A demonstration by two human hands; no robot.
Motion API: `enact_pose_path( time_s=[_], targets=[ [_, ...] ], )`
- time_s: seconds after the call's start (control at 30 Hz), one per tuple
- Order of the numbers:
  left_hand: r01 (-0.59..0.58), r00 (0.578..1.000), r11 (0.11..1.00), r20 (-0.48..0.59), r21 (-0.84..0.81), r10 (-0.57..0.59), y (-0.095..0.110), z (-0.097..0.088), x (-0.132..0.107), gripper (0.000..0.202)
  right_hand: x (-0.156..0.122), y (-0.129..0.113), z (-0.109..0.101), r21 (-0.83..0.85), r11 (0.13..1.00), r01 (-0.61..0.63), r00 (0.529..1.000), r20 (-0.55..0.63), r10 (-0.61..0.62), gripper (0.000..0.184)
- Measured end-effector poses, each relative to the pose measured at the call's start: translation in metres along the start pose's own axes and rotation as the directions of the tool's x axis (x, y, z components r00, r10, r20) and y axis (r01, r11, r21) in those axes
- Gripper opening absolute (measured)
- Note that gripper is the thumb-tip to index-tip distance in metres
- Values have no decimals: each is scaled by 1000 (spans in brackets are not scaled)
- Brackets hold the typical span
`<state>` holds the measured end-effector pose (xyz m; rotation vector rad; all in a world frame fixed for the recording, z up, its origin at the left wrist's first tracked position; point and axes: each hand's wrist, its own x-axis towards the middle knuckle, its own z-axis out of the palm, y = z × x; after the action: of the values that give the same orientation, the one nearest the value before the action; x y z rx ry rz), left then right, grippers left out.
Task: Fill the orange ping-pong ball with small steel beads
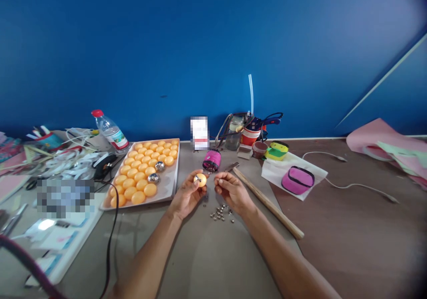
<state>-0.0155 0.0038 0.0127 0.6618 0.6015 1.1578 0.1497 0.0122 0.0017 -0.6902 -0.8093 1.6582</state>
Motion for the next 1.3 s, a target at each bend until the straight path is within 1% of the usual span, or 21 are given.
enact_pose_path(
  time_s=[0.13,0.27,0.43,0.5,0.63,0.77,1.03,1.3],
  targets=[
    [8,1000,1000,14,13,-8,0,2,0,43,-3,-2,3,46,998,-42,998,50,40,21],
    [-5,1000,999,26,34,4,-1,4,0,46,-7,-3,8,43,996,-76,994,84,72,19],
    [-7,1000,992,2,130,7,-4,5,-1,45,-4,1,7,53,996,-70,995,78,66,23],
    [-27,1000,984,-8,175,29,-6,5,0,44,-3,3,4,60,996,-71,994,82,66,24],
    [-98,993,959,-36,265,112,-10,5,1,40,-3,4,1,58,994,-91,992,94,85,24],
    [-142,982,931,-72,336,175,-12,6,-1,42,-4,2,0,44,993,-109,990,91,105,26],
    [-184,972,896,-62,403,227,-11,14,-6,42,-4,5,-2,73,988,-134,980,159,121,24],
    [-218,965,851,-27,479,262,-13,14,-6,41,-4,6,-3,50,992,-113,982,158,104,24]
  ],
)
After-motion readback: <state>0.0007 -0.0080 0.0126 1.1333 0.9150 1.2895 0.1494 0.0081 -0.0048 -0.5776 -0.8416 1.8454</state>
